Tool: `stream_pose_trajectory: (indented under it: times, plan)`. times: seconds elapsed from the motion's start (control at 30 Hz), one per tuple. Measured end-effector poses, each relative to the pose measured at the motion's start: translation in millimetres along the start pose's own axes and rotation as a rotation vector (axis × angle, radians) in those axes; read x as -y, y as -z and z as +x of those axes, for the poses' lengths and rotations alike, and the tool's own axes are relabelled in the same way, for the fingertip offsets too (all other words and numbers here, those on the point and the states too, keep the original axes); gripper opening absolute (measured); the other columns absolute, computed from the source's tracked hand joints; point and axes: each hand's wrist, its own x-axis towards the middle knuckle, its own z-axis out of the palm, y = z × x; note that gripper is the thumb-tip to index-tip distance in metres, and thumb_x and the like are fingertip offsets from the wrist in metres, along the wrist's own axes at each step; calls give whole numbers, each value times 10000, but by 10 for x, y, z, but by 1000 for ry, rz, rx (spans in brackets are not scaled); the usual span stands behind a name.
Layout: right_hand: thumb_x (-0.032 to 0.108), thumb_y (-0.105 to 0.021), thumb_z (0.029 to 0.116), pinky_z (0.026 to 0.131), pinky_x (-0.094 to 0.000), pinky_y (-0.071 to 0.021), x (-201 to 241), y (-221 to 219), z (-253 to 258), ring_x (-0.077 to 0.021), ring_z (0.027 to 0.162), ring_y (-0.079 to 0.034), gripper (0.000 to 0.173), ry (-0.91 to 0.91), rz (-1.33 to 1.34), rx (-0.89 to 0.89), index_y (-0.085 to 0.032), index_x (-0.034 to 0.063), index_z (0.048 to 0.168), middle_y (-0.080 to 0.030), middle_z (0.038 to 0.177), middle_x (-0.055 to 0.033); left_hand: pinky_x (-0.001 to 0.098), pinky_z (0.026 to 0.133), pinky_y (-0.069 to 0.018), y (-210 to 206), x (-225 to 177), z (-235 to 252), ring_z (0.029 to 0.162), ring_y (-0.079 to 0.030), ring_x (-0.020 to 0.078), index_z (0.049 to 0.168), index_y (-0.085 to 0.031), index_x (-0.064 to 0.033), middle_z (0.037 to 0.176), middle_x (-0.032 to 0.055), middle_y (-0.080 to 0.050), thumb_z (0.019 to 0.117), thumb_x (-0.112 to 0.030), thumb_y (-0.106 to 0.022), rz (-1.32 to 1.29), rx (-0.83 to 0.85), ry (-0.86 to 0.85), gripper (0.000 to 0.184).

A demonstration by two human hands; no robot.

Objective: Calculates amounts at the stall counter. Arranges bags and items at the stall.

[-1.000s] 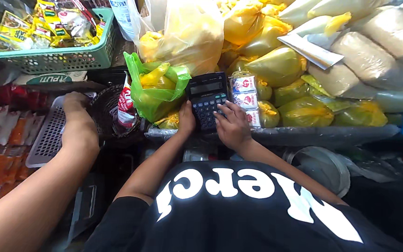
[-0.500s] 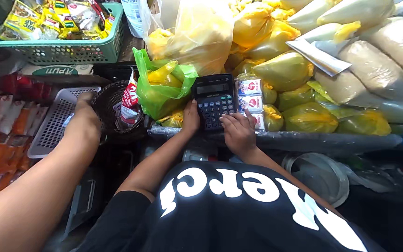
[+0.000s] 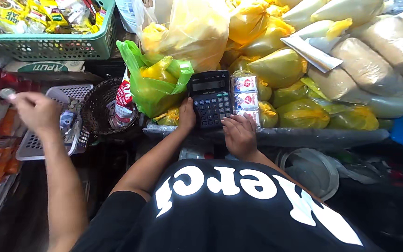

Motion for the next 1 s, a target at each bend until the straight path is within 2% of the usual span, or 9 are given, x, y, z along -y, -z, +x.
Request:
stream_pose_trajectory:
  times: [0.13, 0.27, 0.37, 0.43, 0.5, 0.73, 0.83, 0.93, 1.0]
  plan:
    - [215, -478, 1062, 1135, -521, -377, -13, -22, -29, -292, 1176, -665, 316, -9, 22, 10, -767, 88, 1062, -771, 1101, -74, 363, 1072, -444, 3, -11, -1, 1205, -591, 189, 1378, -517, 83, 1309, 228, -604, 1139, -245, -216, 10, 8, 8, 506]
    - [210, -468, 1064, 1135, -510, -383, 10, 17, -1, -303, 1213, -645, 316, -5, 38, 12, -760, 89, 1084, -762, 1142, -77, 367, 1049, -459, -2, 17, 14, 1175, -603, 188, 1343, -544, 86, 1271, 226, -620, 1139, -254, -214, 18, 0, 3, 516]
    - [191, -470, 1055, 1135, -511, -385, 36, -9, 62, -288, 1168, -672, 314, -4, 29, 12, -760, 70, 1054, -770, 1096, -77, 361, 1047, -459, -8, 24, 20, 1173, -602, 183, 1343, -544, 84, 1270, 224, -618, 1138, -255, -217, 13, -6, 3, 513]
    - [186, -471, 1052, 1149, -534, -366, 56, -4, 134, -302, 1175, -667, 310, -12, 30, 8, -754, 58, 1056, -771, 1067, -85, 376, 1056, -453, -2, 34, 23, 1186, -595, 198, 1353, -534, 92, 1282, 235, -610, 1136, -255, -215, 15, -2, 0, 519]
    - [187, -467, 1053, 1163, -552, -339, 59, -19, 179, -314, 1221, -640, 311, -9, 21, 0, -750, 64, 1089, -765, 1103, -85, 397, 1064, -452, 14, 50, 28, 1202, -593, 215, 1352, -534, 96, 1291, 244, -608, 1129, -259, -218, 28, 5, -9, 525]
    - [177, -465, 1051, 1182, -584, -301, 85, -33, 230, -312, 1216, -646, 310, -20, 14, 10, -750, 56, 1065, -769, 1054, -86, 364, 1043, -458, 23, 40, 19, 1164, -599, 187, 1333, -542, 95, 1258, 225, -616, 1132, -245, -213, 3, 18, -20, 514]
    - [206, -463, 1058, 1171, -577, -332, 55, -41, 140, -293, 1193, -666, 327, -53, -22, 5, -762, 74, 1073, -776, 1067, -69, 402, 1019, -484, -13, 64, 9, 1140, -617, 208, 1305, -562, 72, 1218, 216, -633, 1132, -263, -208, 34, 20, -21, 517]
    - [214, -455, 1060, 1145, -583, -349, 109, -25, 153, -316, 1149, -681, 343, -51, 7, 21, -762, 61, 1074, -776, 1064, -91, 423, 1066, -452, 31, 46, 15, 1208, -592, 252, 1329, -543, 103, 1276, 257, -610, 1133, -244, -219, 43, 24, -17, 514]
    - [211, -453, 1062, 1159, -569, -334, 112, -23, 140, -324, 1175, -667, 342, -54, 17, 10, -756, 52, 1078, -772, 1070, -102, 426, 1081, -443, 24, 62, 20, 1231, -587, 258, 1345, -540, 103, 1303, 264, -604, 1131, -243, -228, 35, 25, -2, 512]
